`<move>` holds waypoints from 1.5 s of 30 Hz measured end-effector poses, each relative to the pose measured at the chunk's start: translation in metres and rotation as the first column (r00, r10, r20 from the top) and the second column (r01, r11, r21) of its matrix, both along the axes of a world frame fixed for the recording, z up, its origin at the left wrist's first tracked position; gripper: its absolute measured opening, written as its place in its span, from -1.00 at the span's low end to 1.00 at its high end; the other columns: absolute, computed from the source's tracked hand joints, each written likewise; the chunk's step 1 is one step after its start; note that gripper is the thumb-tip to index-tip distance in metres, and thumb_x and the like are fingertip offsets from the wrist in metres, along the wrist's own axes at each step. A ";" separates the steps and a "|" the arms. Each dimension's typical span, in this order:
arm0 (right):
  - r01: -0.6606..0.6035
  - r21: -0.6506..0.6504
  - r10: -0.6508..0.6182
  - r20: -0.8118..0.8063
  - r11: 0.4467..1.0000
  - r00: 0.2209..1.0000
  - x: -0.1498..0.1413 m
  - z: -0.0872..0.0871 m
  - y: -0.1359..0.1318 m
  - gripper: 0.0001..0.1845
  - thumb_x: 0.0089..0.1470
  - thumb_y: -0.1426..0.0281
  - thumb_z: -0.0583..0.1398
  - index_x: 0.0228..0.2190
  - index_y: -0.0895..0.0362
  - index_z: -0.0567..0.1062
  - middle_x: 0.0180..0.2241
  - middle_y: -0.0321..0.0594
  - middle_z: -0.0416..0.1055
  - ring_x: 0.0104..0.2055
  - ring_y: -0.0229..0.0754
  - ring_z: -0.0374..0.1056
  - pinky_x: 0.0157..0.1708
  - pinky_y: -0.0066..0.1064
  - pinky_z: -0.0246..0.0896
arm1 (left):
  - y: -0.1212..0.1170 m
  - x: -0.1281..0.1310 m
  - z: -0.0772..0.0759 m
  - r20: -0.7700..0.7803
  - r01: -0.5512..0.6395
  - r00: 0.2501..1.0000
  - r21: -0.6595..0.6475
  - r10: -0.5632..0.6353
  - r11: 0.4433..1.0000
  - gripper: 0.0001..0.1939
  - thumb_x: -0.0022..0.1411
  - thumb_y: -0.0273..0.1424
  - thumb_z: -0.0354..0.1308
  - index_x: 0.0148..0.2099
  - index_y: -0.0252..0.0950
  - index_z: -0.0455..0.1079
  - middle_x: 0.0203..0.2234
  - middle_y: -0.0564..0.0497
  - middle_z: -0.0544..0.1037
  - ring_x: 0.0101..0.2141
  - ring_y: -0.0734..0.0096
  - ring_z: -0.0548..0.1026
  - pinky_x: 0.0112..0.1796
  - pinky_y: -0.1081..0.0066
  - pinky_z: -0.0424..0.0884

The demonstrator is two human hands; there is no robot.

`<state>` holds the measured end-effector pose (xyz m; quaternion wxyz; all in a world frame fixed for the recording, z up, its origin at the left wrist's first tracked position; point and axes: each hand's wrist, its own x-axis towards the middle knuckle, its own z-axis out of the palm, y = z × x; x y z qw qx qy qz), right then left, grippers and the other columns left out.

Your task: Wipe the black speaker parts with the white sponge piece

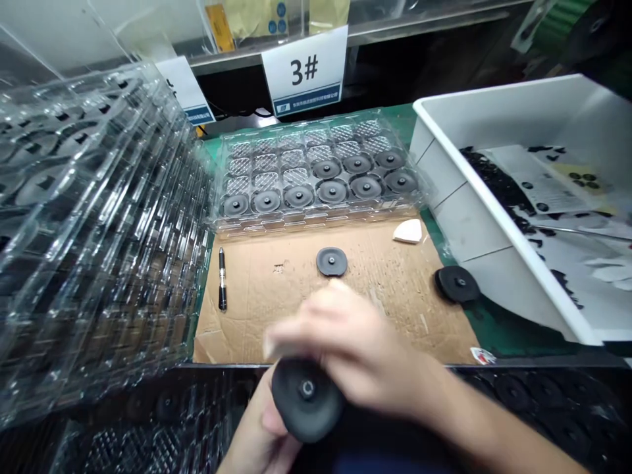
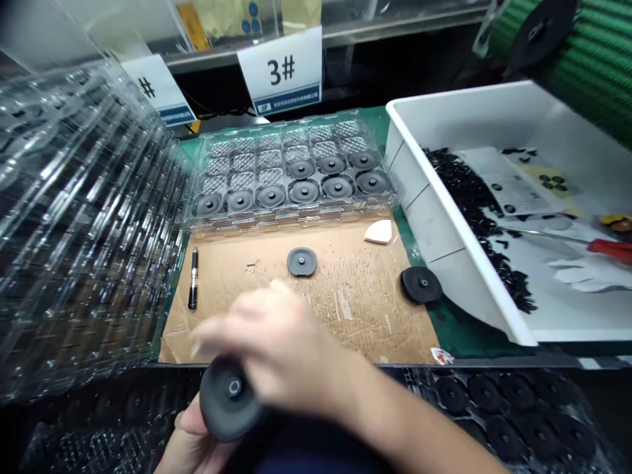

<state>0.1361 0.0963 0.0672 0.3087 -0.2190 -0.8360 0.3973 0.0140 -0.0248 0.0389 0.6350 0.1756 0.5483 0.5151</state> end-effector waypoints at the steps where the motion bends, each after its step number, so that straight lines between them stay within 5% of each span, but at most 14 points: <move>1: 0.078 -0.141 -0.074 0.031 0.987 0.997 0.001 -0.008 0.009 -0.74 0.16 0.47 0.03 -0.21 0.13 0.49 -0.32 -0.23 0.47 -0.30 -0.25 0.33 -0.29 -0.41 0.15 | 0.004 -0.002 -0.003 0.144 0.016 0.989 -0.015 -0.014 1.000 -0.32 -0.30 0.12 0.20 -0.11 -0.10 0.48 -0.34 0.01 0.58 -0.38 0.20 0.53 -0.34 0.25 0.47; 3: 0.188 -0.324 -0.164 0.101 0.927 0.981 0.001 -0.031 0.024 -0.75 0.12 0.47 0.08 -0.20 0.12 0.50 -0.25 -0.21 0.48 -0.23 -0.22 0.37 -0.27 -0.43 0.23 | 0.012 -0.006 -0.008 0.448 0.038 0.893 -0.002 -0.034 0.999 -0.33 -0.35 0.03 0.28 -0.10 -0.06 0.48 -0.25 0.02 0.59 -0.32 0.20 0.56 -0.30 0.33 0.48; 5: 0.188 -0.356 -0.143 0.150 0.915 0.978 -0.003 -0.062 0.027 -0.77 0.07 0.46 0.13 -0.23 0.09 0.53 -0.30 -0.22 0.49 -0.27 -0.18 0.40 -0.30 -0.39 0.28 | 0.016 -0.010 -0.011 0.650 0.045 0.758 0.032 -0.055 0.998 -0.39 -0.29 -0.07 0.31 -0.09 -0.04 0.47 -0.20 0.04 0.59 -0.24 0.19 0.56 -0.24 0.39 0.47; 8: 0.259 -0.312 -0.210 0.183 0.914 0.961 -0.011 -0.106 0.010 -0.73 0.04 0.47 0.12 -0.22 0.13 0.53 -0.22 -0.09 0.41 -0.20 -0.07 0.37 -0.19 -0.19 0.27 | 0.017 -0.014 -0.012 0.739 0.041 0.671 0.039 -0.056 0.998 -0.46 -0.17 -0.09 0.26 -0.07 -0.08 0.46 -0.21 0.04 0.60 -0.22 0.23 0.56 -0.24 0.45 0.48; 11: 0.361 -0.285 -0.323 0.171 0.888 0.931 -0.010 -0.122 -0.009 -0.66 0.11 0.46 0.02 -0.10 0.16 0.45 -0.03 0.03 0.24 -0.14 -0.07 0.32 -0.15 -0.14 0.25 | 0.016 -0.018 -0.012 0.771 0.041 0.635 0.035 -0.053 0.999 -0.47 -0.12 -0.04 0.19 -0.07 -0.07 0.46 -0.21 0.04 0.60 -0.27 0.30 0.57 -0.31 0.53 0.49; 15: 0.365 -0.296 -0.339 0.138 0.883 0.931 0.003 -0.098 -0.017 -0.70 0.16 0.42 0.00 -0.16 0.10 0.46 -0.14 -0.07 0.32 -0.14 -0.12 0.31 -0.18 -0.26 0.26 | 0.016 -0.021 -0.013 0.746 0.009 0.665 0.055 -0.047 0.998 -0.51 0.04 0.02 0.02 -0.04 -0.07 0.44 -0.21 0.02 0.59 -0.36 0.42 0.58 -0.47 0.63 0.43; 17: 0.337 -0.316 -0.309 0.137 0.887 0.941 0.009 -0.085 -0.019 -0.72 0.16 0.43 0.01 -0.19 0.08 0.48 -0.22 -0.13 0.37 -0.15 -0.14 0.32 -0.18 -0.30 0.26 | 0.015 -0.020 -0.016 0.670 -0.032 0.741 0.083 -0.032 0.996 -0.47 0.09 0.03 -0.02 0.05 -0.04 0.34 -0.20 -0.01 0.57 -0.42 0.45 0.56 -0.50 0.60 0.39; 21: 0.343 -0.377 -0.303 0.163 0.860 0.939 0.014 -0.081 -0.027 -0.76 0.14 0.43 0.05 -0.26 0.11 0.51 -0.30 -0.15 0.43 -0.25 -0.16 0.36 -0.26 -0.33 0.30 | 0.008 -0.012 -0.028 0.081 -0.039 0.997 0.219 0.022 0.975 -0.08 -0.01 -0.11 0.23 0.28 -0.03 -0.21 -0.09 -0.06 0.47 -0.19 0.29 0.48 -0.18 0.39 0.36; 24: 0.393 -0.420 -0.354 0.172 0.818 0.919 0.019 -0.082 -0.034 -0.79 0.12 0.39 0.09 -0.27 0.13 0.52 -0.32 -0.15 0.44 -0.29 -0.17 0.37 -0.33 -0.36 0.31 | 0.003 -0.009 -0.035 -0.447 0.109 0.892 0.338 0.058 0.935 -0.02 0.02 -0.35 0.27 0.27 0.06 -0.37 -0.01 -0.03 0.39 0.03 0.22 0.33 0.04 0.23 0.17; 28: 0.418 -0.494 -0.408 0.135 0.762 0.903 0.028 -0.065 -0.039 -0.78 0.10 0.31 0.14 -0.24 0.12 0.50 -0.31 -0.15 0.44 -0.31 -0.20 0.37 -0.35 -0.41 0.32 | 0.003 -0.011 -0.033 -0.689 0.277 0.721 0.392 0.080 0.877 -0.04 0.07 -0.45 0.22 0.25 0.16 -0.39 -0.01 0.01 0.39 -0.02 0.25 0.36 -0.02 0.24 0.22; 35: 0.046 -0.844 -0.066 0.013 0.534 0.998 0.028 -0.025 -0.033 -0.85 -0.01 0.32 0.26 -0.35 0.11 0.55 -0.43 -0.29 0.45 -0.38 -0.29 0.33 -0.35 -0.46 0.23 | 0.002 -0.017 -0.024 -0.708 0.395 0.704 0.335 -0.048 0.855 -0.05 0.07 -0.41 0.20 0.27 0.04 -0.39 -0.02 -0.02 0.37 -0.01 0.24 0.36 0.01 0.29 0.20; 39: -0.040 -0.857 0.084 0.004 0.514 0.996 0.026 -0.024 -0.026 -0.82 -0.10 0.29 0.31 -0.42 0.13 0.58 -0.53 -0.32 0.40 -0.50 -0.33 0.22 -0.46 -0.48 0.13 | 0.002 -0.020 -0.020 -0.548 0.409 0.810 0.273 -0.208 0.871 -0.07 0.04 -0.31 0.23 0.28 -0.07 -0.32 -0.09 -0.02 0.43 -0.08 0.23 0.40 0.01 0.28 0.17; 42: 0.023 -0.858 -0.008 0.022 0.514 1.000 0.023 -0.032 -0.032 -0.82 -0.17 0.28 0.35 -0.47 0.10 0.57 -0.55 -0.33 0.38 -0.48 -0.30 0.22 -0.45 -0.48 0.13 | 0.005 -0.021 -0.014 -0.463 0.425 0.834 0.193 -0.300 0.884 -0.11 -0.04 -0.32 0.29 0.26 -0.12 -0.10 -0.06 -0.06 0.43 -0.05 0.18 0.37 0.01 0.26 0.16; 45: 0.097 -0.944 -0.252 0.015 0.316 0.968 0.019 -0.050 -0.046 -0.73 -0.26 0.20 0.38 -0.56 0.09 0.48 -0.58 -0.34 0.32 -0.51 -0.29 0.22 -0.49 -0.49 0.15 | 0.004 -0.023 -0.014 -0.271 0.294 0.927 0.097 -0.259 0.951 -0.50 -0.09 -0.22 0.30 -0.06 -0.25 0.41 -0.22 -0.06 0.51 -0.17 0.22 0.41 -0.11 0.33 0.24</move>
